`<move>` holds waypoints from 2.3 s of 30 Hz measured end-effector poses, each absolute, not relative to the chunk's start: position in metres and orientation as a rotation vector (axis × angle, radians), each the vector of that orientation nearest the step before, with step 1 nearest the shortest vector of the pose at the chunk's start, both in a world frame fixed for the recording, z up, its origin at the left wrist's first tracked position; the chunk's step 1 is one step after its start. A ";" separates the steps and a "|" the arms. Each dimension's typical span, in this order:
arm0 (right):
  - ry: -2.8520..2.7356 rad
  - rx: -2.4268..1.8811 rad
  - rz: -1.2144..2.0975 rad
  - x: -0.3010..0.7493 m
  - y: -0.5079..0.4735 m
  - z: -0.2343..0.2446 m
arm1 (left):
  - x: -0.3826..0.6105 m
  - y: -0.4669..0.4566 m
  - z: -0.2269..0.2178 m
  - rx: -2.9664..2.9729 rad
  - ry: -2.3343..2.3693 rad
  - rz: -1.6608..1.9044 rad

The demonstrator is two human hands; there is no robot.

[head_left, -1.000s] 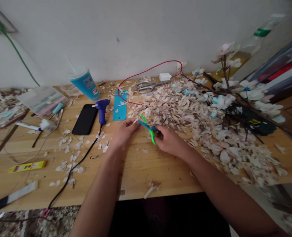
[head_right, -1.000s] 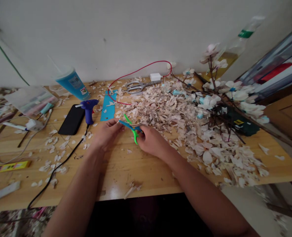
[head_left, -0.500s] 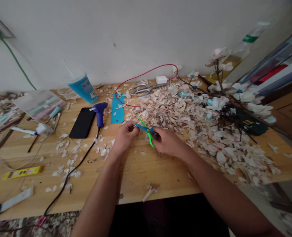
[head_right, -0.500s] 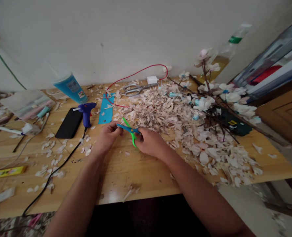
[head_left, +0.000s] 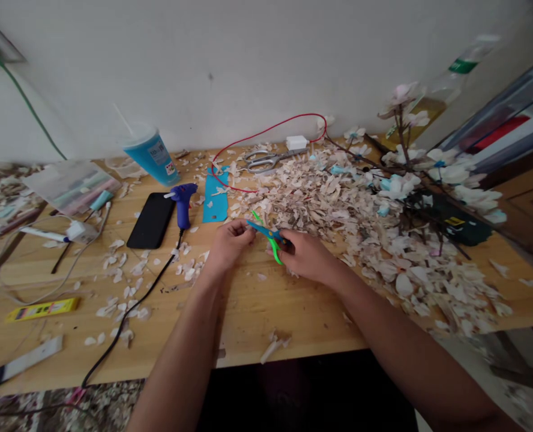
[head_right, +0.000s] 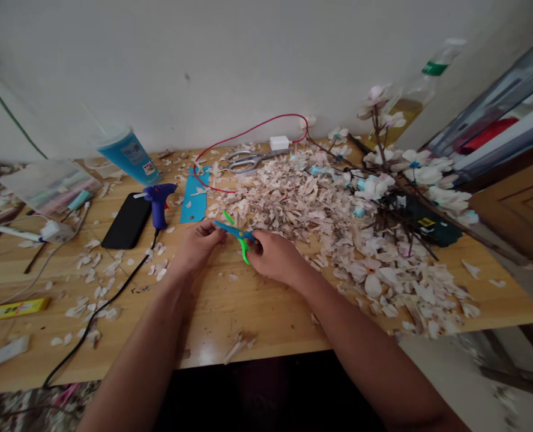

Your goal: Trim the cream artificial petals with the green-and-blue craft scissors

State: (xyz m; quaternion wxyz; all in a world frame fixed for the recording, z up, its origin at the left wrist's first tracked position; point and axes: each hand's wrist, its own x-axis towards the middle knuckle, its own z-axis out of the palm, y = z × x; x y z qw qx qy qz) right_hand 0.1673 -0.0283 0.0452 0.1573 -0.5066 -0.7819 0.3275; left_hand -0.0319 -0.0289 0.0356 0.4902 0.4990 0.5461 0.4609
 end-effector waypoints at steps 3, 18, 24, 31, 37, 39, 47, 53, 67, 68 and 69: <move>-2.231 -1.452 0.931 0.167 -0.028 0.044 | -0.032 -0.027 0.033 1.192 1.281 1.136; -2.230 -1.470 0.907 0.166 -0.029 0.043 | -0.026 -0.026 0.030 0.957 1.117 1.208; -2.294 -1.481 0.844 0.165 -0.031 0.046 | -0.024 -0.026 0.025 0.899 1.119 1.260; -2.315 -1.517 0.760 0.164 -0.032 0.040 | -0.027 -0.028 0.031 1.093 1.256 1.199; -2.304 -1.467 0.758 0.165 -0.033 0.037 | -0.030 -0.026 0.028 1.120 1.224 1.144; -2.305 -1.469 0.765 0.165 -0.032 0.036 | -0.031 -0.026 0.027 1.126 1.220 1.135; -2.269 -1.450 0.816 0.165 -0.031 0.045 | -0.032 -0.028 0.033 1.193 1.149 1.155; -2.273 -1.443 0.831 0.165 -0.032 0.047 | -0.029 -0.028 0.036 1.234 1.204 1.181; -2.314 -1.456 0.792 0.169 -0.028 0.045 | -0.040 -0.029 0.030 1.188 1.169 1.044; -2.313 -1.450 0.792 0.169 -0.027 0.045 | -0.039 -0.029 0.031 1.193 1.162 1.055; -2.314 -1.443 0.788 0.169 -0.027 0.045 | -0.039 -0.029 0.032 1.214 1.161 1.059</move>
